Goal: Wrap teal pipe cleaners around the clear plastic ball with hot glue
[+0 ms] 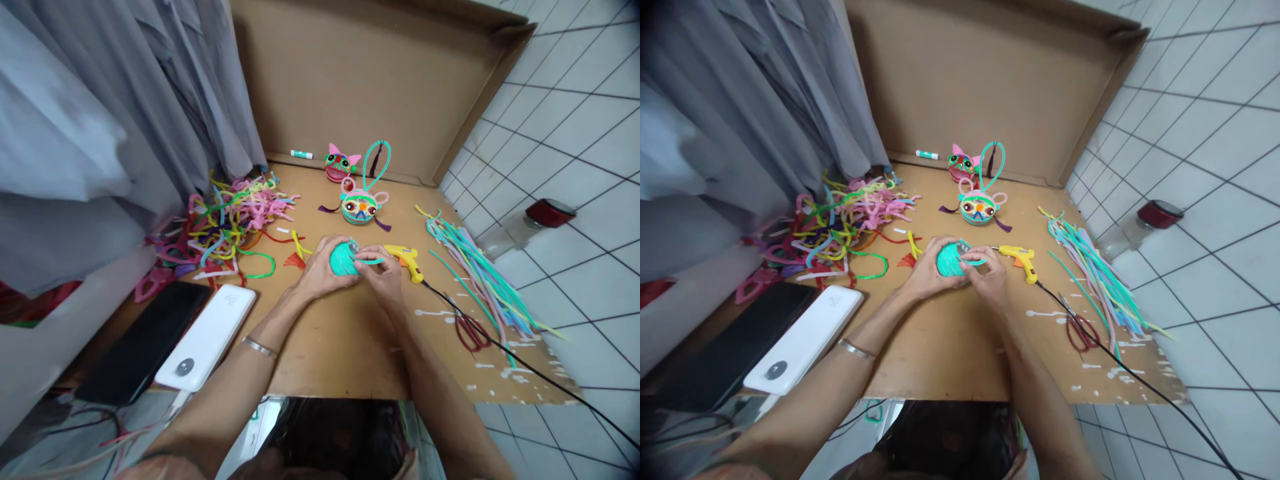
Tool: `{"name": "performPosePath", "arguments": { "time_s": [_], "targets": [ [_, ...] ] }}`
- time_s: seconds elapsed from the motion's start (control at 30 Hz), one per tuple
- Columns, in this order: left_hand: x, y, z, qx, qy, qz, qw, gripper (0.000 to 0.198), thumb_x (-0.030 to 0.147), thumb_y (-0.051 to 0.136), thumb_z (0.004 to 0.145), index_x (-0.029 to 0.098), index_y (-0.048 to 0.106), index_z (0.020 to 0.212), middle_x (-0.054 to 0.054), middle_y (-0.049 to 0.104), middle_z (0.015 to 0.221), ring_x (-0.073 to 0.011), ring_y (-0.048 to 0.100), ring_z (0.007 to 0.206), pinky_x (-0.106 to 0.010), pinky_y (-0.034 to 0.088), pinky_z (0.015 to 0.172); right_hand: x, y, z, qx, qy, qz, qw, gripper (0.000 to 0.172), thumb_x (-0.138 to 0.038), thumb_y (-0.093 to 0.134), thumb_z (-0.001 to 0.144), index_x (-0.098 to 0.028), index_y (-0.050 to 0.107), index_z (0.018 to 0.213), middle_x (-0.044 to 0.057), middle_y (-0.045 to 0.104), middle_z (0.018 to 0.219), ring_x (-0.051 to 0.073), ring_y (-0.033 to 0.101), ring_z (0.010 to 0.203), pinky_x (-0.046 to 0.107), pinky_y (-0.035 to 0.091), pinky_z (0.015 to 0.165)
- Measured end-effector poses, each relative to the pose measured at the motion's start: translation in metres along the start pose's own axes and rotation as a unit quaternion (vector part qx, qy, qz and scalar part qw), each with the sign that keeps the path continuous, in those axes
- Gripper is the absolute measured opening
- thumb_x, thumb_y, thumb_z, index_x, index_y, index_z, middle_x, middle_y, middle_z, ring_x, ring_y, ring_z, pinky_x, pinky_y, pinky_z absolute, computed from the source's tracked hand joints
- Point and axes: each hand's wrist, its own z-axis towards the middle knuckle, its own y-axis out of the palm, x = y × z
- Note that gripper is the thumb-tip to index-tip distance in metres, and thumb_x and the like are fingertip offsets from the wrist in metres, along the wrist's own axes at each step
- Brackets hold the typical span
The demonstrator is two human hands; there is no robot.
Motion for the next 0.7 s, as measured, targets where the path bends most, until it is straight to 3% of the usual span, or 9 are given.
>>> {"name": "performPosePath", "arguments": {
  "time_s": [0.7],
  "targets": [
    [0.0031, -0.0028, 0.0030, -0.028, 0.024, 0.023, 0.999, 0.062, 0.038, 0.080, 0.065, 0.024, 0.055, 0.120, -0.007, 0.060, 0.125, -0.0270, 0.058, 0.119, -0.042, 0.049, 0.102, 0.0075, 0.0025, 0.0012, 0.023, 0.016, 0.046, 0.999, 0.010, -0.033, 0.075, 0.077, -0.024, 0.072, 0.075, 0.001, 0.067, 0.085, 0.018, 0.064, 0.088, 0.035, 0.051, 0.086]
  ]
}}
